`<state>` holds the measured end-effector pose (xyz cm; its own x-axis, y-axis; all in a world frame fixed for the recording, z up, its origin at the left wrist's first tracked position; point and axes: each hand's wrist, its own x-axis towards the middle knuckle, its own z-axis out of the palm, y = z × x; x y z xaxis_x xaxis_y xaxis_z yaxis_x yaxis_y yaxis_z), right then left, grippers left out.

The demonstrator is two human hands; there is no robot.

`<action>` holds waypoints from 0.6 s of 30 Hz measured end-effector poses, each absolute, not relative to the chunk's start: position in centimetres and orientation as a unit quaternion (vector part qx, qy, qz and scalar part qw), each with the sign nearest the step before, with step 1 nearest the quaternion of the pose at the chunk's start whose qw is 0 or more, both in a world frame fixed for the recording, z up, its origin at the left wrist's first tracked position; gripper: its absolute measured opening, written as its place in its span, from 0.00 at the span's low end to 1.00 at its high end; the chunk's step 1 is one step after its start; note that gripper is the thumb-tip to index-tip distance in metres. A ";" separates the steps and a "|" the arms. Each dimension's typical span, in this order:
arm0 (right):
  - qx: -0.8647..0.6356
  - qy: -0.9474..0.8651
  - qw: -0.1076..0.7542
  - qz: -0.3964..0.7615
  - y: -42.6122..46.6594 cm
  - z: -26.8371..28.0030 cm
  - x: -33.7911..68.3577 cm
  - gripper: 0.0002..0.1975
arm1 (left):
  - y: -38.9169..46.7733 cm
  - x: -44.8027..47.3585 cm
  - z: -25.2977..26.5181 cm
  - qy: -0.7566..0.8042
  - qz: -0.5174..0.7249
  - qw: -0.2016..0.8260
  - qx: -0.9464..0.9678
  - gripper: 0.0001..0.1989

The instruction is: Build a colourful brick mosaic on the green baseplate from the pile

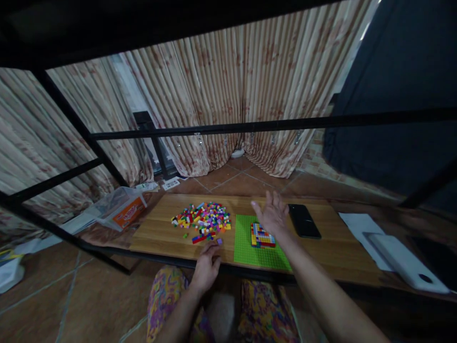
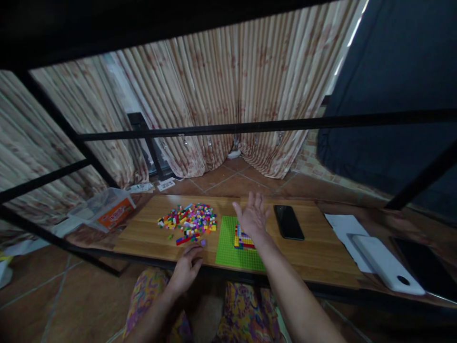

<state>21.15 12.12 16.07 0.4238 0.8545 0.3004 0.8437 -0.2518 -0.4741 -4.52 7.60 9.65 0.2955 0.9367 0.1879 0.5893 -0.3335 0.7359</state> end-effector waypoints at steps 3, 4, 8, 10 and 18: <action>-0.770 -0.600 0.207 0.060 12.5 14.0 19.9 0.42 | 7.7 -4.3 9.3 0.512 0.313 0.276 0.751 0.16; -0.767 -0.611 0.178 0.078 12.4 13.0 19.6 0.42 | 7.8 -4.2 9.2 0.513 0.314 0.273 0.751 0.16; -0.766 -0.626 0.112 0.097 12.2 10.7 19.3 0.42 | 8.0 -3.9 8.7 0.522 0.317 0.257 0.749 0.15; -0.769 -0.626 0.096 0.092 12.2 10.6 19.4 0.41 | 8.1 -3.8 8.5 0.527 0.314 0.249 0.749 0.15; -0.782 -0.616 0.054 0.075 12.5 10.6 19.5 0.40 | 8.8 -2.5 9.2 0.503 0.226 0.231 0.802 0.13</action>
